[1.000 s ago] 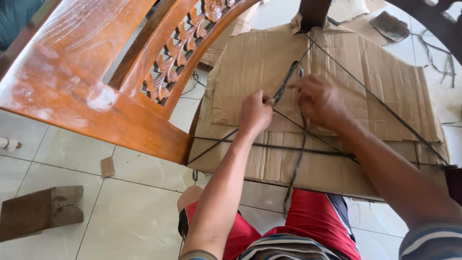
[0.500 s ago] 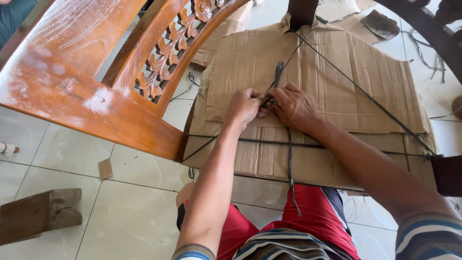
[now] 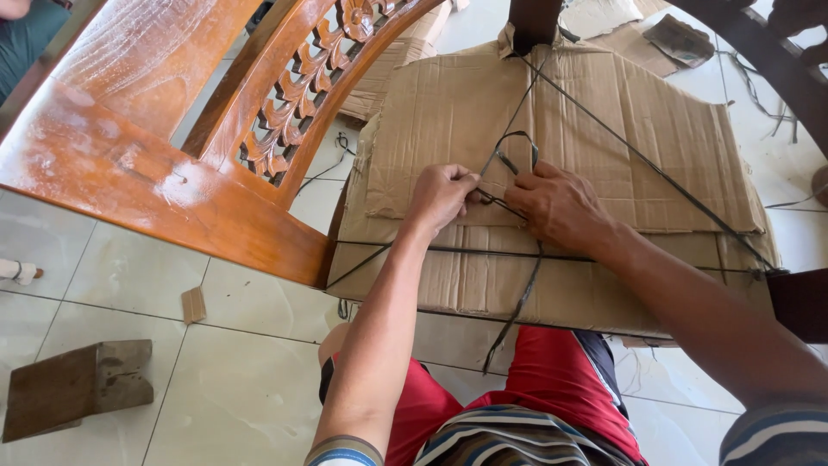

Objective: Fastening cardboard pieces to the legs and frame of a wooden chair using black cord to protect it.

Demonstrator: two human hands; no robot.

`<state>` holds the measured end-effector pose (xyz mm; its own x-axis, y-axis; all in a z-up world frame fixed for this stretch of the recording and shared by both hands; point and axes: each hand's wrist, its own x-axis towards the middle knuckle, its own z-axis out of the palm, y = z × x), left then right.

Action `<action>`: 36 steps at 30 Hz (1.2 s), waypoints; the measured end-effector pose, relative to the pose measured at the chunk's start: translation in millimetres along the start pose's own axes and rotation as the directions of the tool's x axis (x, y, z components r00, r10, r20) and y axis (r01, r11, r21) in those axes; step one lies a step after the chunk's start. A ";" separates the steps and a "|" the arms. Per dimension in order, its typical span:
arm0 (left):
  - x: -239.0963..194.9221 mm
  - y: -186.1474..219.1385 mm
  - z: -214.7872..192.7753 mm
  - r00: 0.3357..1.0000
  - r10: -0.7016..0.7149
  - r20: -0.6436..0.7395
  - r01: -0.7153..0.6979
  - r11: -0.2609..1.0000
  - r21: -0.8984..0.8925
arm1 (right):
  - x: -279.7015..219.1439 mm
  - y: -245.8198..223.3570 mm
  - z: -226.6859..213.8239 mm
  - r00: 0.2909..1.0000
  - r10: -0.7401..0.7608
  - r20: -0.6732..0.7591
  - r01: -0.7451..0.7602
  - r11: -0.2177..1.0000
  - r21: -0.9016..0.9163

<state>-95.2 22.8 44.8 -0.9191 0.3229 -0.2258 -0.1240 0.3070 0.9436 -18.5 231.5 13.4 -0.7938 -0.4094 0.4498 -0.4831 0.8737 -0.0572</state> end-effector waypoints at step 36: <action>-15.5 19.2 22.6 0.946 -0.192 -0.262 0.272 0.911 0.311 | 151.6 21.2 -78.0 0.837 0.547 -0.032 -0.514 0.804 0.300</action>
<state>-74.9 44.0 61.0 -0.9434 0.0113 -0.3315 -0.2462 0.6458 0.7227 -120.3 208.5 149.9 -0.9163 0.1437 0.3739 -0.0914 0.8338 -0.5445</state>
